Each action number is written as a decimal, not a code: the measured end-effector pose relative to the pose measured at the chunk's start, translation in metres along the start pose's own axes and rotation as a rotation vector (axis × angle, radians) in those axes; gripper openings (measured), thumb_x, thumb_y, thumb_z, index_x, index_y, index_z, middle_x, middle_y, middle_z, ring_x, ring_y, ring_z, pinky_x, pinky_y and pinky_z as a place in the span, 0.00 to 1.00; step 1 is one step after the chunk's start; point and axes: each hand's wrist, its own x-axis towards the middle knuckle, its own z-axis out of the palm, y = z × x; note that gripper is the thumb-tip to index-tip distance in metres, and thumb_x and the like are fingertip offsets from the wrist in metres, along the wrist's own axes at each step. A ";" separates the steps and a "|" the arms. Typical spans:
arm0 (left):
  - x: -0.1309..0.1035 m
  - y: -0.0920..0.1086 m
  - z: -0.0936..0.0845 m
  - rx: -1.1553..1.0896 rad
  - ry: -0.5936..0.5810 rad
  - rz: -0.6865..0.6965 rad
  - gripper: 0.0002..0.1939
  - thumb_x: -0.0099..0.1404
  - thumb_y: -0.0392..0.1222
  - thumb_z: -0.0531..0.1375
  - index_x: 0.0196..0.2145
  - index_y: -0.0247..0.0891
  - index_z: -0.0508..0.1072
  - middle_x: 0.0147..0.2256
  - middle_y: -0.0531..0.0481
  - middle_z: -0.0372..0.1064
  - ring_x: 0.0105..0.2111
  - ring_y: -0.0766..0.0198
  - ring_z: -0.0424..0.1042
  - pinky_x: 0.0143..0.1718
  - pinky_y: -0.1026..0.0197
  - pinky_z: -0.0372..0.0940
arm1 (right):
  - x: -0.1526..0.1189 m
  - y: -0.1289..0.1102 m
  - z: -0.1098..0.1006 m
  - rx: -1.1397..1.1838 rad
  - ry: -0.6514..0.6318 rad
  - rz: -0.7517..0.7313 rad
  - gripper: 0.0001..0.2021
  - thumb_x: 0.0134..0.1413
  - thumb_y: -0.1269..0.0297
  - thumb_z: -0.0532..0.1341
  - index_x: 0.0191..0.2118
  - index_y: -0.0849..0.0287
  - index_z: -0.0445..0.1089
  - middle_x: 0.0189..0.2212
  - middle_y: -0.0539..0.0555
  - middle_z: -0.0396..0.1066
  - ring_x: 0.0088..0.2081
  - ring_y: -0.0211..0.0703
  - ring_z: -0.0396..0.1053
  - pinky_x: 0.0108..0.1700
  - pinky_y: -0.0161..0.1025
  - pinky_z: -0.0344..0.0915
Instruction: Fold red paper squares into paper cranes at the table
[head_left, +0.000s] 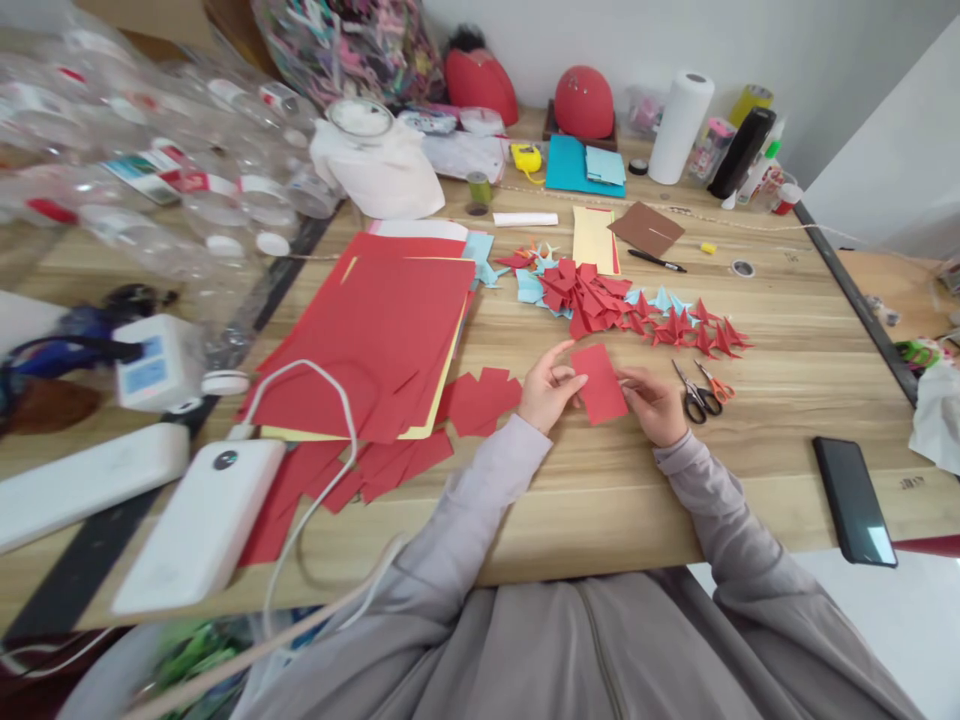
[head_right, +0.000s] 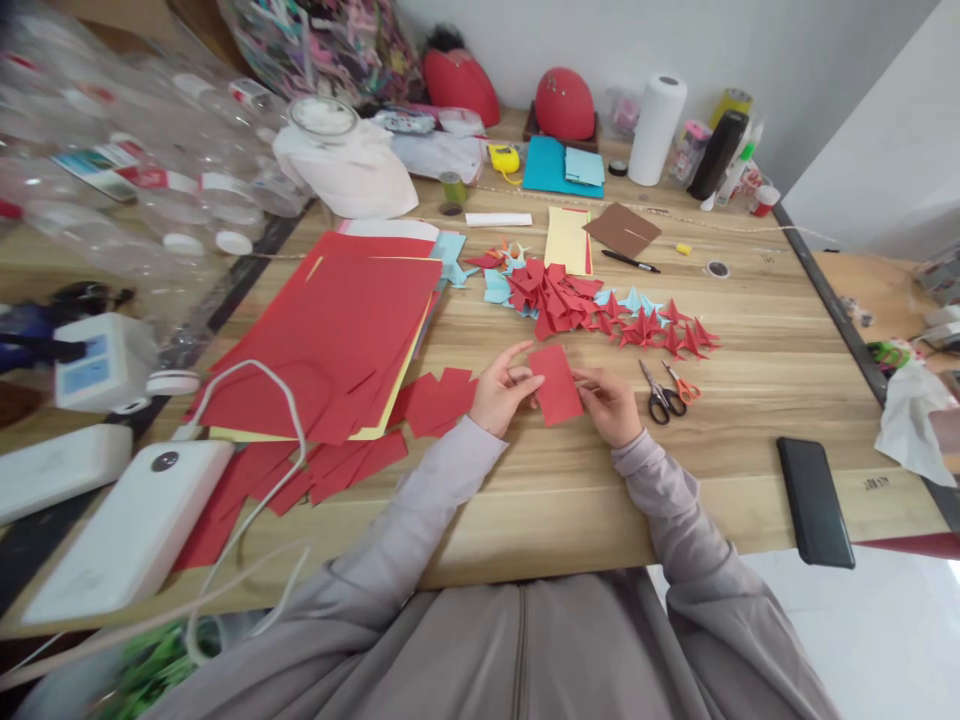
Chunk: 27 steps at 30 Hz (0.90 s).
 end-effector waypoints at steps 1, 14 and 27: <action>0.000 -0.001 0.000 0.010 -0.022 0.007 0.33 0.49 0.41 0.65 0.53 0.37 0.63 0.18 0.60 0.64 0.16 0.71 0.63 0.18 0.67 0.61 | 0.000 0.000 0.000 -0.053 -0.019 -0.041 0.10 0.51 0.62 0.59 0.39 0.55 0.72 0.38 0.56 0.74 0.38 0.42 0.72 0.38 0.41 0.70; -0.003 -0.011 0.004 0.236 -0.128 0.265 0.07 0.50 0.40 0.64 0.30 0.37 0.78 0.36 0.45 0.74 0.36 0.62 0.72 0.39 0.59 0.66 | -0.001 0.003 0.000 0.164 0.020 0.012 0.06 0.44 0.62 0.66 0.32 0.54 0.75 0.39 0.55 0.72 0.41 0.44 0.71 0.41 0.41 0.70; -0.007 -0.003 0.007 0.337 -0.076 0.303 0.09 0.50 0.43 0.65 0.18 0.35 0.73 0.27 0.48 0.73 0.28 0.65 0.69 0.31 0.62 0.64 | 0.000 -0.002 0.007 0.208 0.116 0.151 0.09 0.38 0.61 0.69 0.22 0.58 0.70 0.30 0.51 0.73 0.34 0.41 0.70 0.40 0.40 0.67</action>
